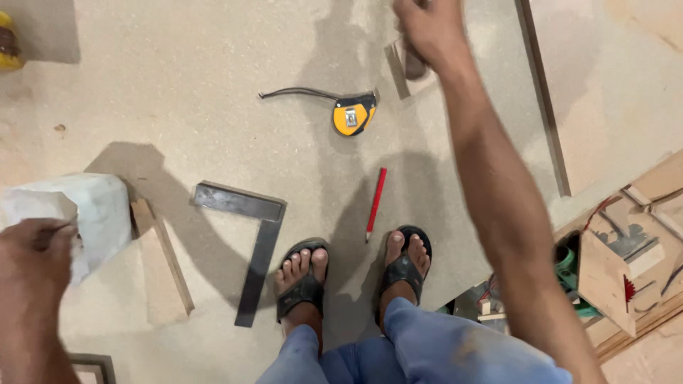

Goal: The person joins small wooden pieces by applying glue, aligning them against a larger board, and hammering nails through the wood.

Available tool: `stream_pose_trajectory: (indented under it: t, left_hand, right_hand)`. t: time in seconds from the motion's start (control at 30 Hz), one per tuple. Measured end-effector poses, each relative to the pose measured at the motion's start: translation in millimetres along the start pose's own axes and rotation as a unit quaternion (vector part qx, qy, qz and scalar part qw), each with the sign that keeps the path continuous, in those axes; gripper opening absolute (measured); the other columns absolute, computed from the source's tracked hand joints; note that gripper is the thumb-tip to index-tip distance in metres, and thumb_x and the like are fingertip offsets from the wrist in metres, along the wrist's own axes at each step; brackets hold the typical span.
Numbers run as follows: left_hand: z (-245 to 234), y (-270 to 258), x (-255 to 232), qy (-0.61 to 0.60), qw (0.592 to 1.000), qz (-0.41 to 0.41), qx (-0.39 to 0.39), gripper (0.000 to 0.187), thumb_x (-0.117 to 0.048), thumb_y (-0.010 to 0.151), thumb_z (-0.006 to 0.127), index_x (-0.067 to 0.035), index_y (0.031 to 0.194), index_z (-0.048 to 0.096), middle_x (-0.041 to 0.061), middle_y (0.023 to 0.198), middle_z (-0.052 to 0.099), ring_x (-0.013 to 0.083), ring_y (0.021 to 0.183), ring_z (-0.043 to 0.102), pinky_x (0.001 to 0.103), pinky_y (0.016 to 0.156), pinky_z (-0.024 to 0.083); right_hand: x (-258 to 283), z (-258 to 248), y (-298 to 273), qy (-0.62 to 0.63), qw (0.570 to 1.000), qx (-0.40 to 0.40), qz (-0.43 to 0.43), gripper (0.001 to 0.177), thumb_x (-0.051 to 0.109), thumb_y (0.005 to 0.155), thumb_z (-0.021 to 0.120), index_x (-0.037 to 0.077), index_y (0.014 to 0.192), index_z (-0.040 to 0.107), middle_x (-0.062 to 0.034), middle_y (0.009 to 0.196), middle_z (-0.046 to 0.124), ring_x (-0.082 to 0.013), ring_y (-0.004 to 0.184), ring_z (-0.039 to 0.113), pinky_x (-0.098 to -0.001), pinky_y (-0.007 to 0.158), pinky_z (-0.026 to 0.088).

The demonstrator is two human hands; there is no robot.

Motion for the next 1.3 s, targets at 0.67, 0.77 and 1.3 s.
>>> stream_pose_trajectory:
  t: [0.67,0.77,1.3]
  left_hand:
    - [114,155,-398,-0.245,0.932,0.265,0.046,0.009,0.006,0.095,0.078,0.008,0.102,0.073,0.013,0.096,0.076,0.0130,0.084,0.073,0.028,0.075,0.059]
    - [189,190,-423,-0.336,0.915,0.146,0.168,0.010,-0.003,0.094,0.080,0.001,0.099,0.072,0.005,0.081,0.074,0.0078,0.066,0.069,0.023,0.058,0.057]
    - [185,244,-398,-0.158,0.950,0.270,0.016,0.008,-0.001,0.096,0.073,0.002,0.104,0.074,0.018,0.089,0.075,0.0311,0.080,0.075,0.039,0.072,0.058]
  right_hand:
    - [-38,-105,-116,-0.087,0.994,0.037,-0.059,0.050,-0.009,0.103,0.063,0.009,0.146,0.044,-0.0086,0.112,0.063,-0.0115,0.089,0.065,-0.0273,0.078,0.054]
    - [-52,-107,-112,-0.135,0.990,0.016,-0.042,0.063,-0.004,0.102,0.064,0.012,0.154,0.033,-0.0105,0.102,0.060,-0.0150,0.084,0.060,-0.0282,0.079,0.053]
    - [-58,-104,-71,0.050,0.987,0.027,0.149,0.041,0.011,0.104,0.073,-0.003,0.136,0.051,-0.0123,0.107,0.068,-0.0180,0.084,0.071,-0.0326,0.066,0.061]
Point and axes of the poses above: each hand's wrist, its own y-axis towards the middle knuckle, its own z-axis out of the palm, x = y × z, the point moved 7 cm from there along y, towards the middle knuckle
